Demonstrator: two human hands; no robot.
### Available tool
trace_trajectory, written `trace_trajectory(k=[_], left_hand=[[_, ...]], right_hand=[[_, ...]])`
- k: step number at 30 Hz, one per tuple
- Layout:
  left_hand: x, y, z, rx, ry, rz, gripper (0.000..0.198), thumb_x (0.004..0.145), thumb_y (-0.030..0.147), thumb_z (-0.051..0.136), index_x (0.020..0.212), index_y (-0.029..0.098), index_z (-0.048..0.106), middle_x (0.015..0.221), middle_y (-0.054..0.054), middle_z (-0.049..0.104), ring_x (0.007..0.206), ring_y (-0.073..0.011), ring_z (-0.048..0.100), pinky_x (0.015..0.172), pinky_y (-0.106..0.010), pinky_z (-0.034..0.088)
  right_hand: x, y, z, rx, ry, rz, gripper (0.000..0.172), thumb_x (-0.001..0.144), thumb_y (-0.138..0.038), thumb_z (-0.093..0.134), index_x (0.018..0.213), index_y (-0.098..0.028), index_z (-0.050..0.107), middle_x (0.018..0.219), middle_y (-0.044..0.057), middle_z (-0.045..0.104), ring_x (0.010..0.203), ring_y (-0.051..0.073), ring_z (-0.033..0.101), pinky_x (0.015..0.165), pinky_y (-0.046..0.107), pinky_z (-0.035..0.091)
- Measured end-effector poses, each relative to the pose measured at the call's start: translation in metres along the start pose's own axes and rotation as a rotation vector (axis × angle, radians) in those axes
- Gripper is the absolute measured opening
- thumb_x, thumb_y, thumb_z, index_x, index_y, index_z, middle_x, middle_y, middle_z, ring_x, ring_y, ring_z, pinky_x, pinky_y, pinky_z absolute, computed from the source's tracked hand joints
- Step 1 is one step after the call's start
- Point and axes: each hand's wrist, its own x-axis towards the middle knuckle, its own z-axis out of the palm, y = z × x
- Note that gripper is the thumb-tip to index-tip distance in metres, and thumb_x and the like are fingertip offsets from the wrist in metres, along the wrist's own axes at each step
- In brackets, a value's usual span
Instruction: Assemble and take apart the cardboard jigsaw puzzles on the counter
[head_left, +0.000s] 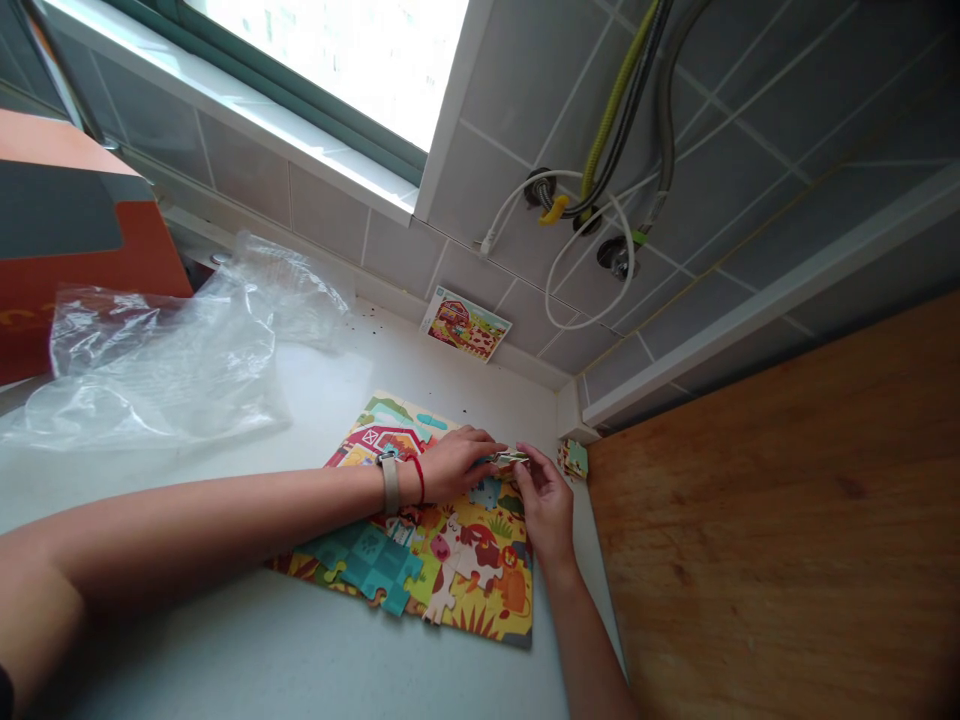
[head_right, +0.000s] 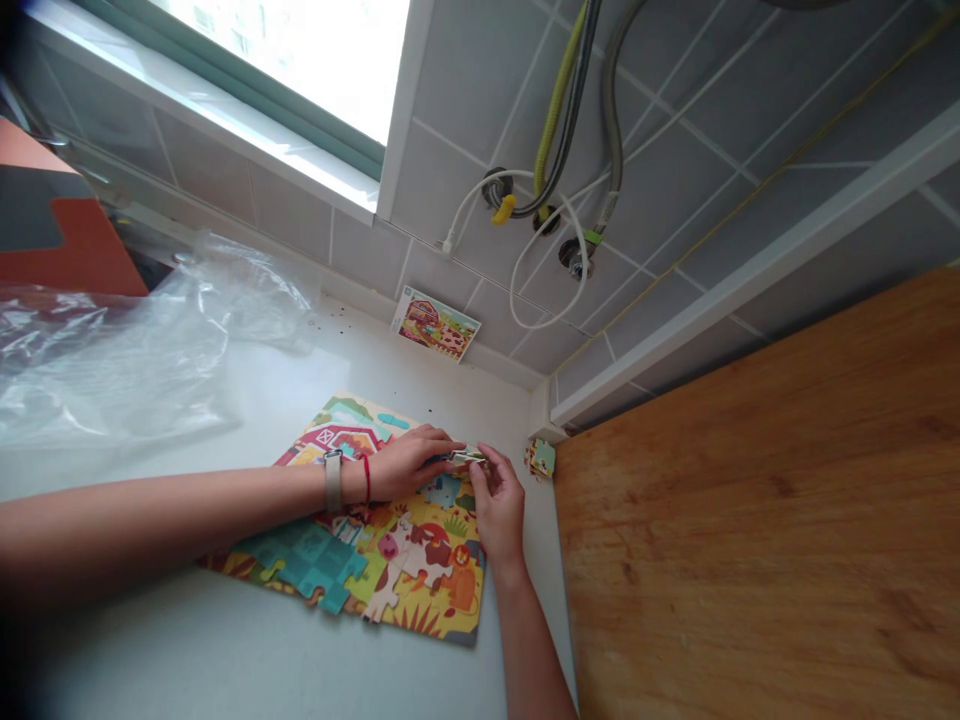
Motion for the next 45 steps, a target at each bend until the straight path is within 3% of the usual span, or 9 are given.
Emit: trace_trajectory(k=[6,15,21,23,30,36,39,42,45], left_hand=[[0.002,0.001,-0.004,0.049,-0.055,-0.022,0.027,0.096,0.028,0.063,0.120,0.023,0.073,0.095,-0.009,0.072,0.092,-0.0257,0.063,0.088,-0.033,0.046],[0.000,0.002,-0.009,0.026,-0.036,-0.095,0.040,0.090,0.025,0.070,0.131,0.026,0.068,0.111,-0.008,0.074,0.104,-0.0275,0.065,0.093,-0.035,0.047],[-0.003,0.000,-0.004,0.082,-0.009,-0.137,0.037,0.088,0.023,0.071,0.125,0.025,0.068,0.110,-0.007,0.073,0.103,-0.0259,0.066,0.092,-0.036,0.051],[-0.003,-0.001,-0.003,0.062,-0.001,-0.134,0.034,0.088,0.023,0.070,0.122,0.024,0.067,0.109,-0.007,0.072,0.103,-0.0257,0.066,0.093,-0.037,0.051],[-0.004,-0.002,-0.005,-0.255,0.050,-0.121,0.078,0.082,0.011,0.059,0.151,0.026,0.026,0.135,-0.011,0.060,0.105,-0.0194,0.064,0.095,-0.037,0.050],[0.002,-0.007,-0.007,-0.462,0.116,-0.201,0.077,0.077,0.008,0.054,0.147,0.026,0.027,0.142,-0.013,0.052,0.111,-0.0196,0.061,0.089,-0.036,0.053],[0.008,0.008,-0.025,-0.393,0.166,-0.179,0.055,0.085,0.015,0.055,0.138,0.022,0.039,0.125,-0.011,0.062,0.101,-0.0179,0.065,0.083,-0.033,0.055],[0.010,0.040,-0.052,-0.153,0.055,-0.004,0.027,0.093,0.018,0.054,0.120,0.020,0.057,0.095,-0.004,0.070,0.086,-0.0153,0.066,0.082,-0.031,0.053],[0.003,0.075,-0.065,0.115,-0.325,0.099,0.024,0.096,0.036,0.062,0.116,0.024,0.065,0.101,-0.004,0.071,0.088,-0.0184,0.068,0.080,-0.032,0.054]], right_hand=[[0.000,-0.004,-0.002,-0.022,-0.071,0.033,0.044,0.075,-0.038,0.085,0.115,-0.023,0.074,0.116,0.008,0.076,0.107,0.024,0.071,0.099,0.039,0.055],[-0.003,0.001,0.001,-0.049,-0.174,-0.112,0.027,0.089,-0.041,0.072,0.110,-0.025,0.067,0.117,0.006,0.073,0.113,0.023,0.067,0.102,0.038,0.051],[0.004,0.003,-0.012,-0.410,-0.243,-0.203,0.033,0.087,-0.038,0.072,0.118,-0.026,0.069,0.126,0.008,0.071,0.122,0.028,0.064,0.110,0.045,0.045],[0.005,0.001,-0.015,-0.455,-0.247,-0.240,0.024,0.087,-0.037,0.070,0.109,-0.025,0.073,0.119,0.009,0.074,0.116,0.029,0.066,0.106,0.044,0.049],[0.011,0.002,-0.021,-0.438,-0.169,-0.218,0.027,0.087,-0.044,0.070,0.102,-0.023,0.074,0.099,0.007,0.075,0.092,0.026,0.070,0.087,0.038,0.054],[0.012,0.010,-0.021,-0.487,-0.162,-0.226,0.024,0.087,-0.040,0.069,0.102,-0.023,0.075,0.096,0.007,0.073,0.090,0.024,0.068,0.085,0.035,0.053],[0.013,0.010,-0.022,-0.535,-0.140,-0.214,0.024,0.086,-0.041,0.070,0.100,-0.022,0.075,0.092,0.007,0.072,0.087,0.024,0.068,0.081,0.034,0.052],[0.014,0.010,-0.023,-0.532,-0.070,-0.193,0.027,0.087,-0.043,0.068,0.101,-0.021,0.073,0.095,0.007,0.073,0.086,0.024,0.068,0.078,0.034,0.052],[0.014,0.011,-0.023,-0.506,-0.033,-0.188,0.028,0.087,-0.043,0.067,0.101,-0.020,0.072,0.096,0.008,0.074,0.087,0.024,0.068,0.078,0.034,0.052]])
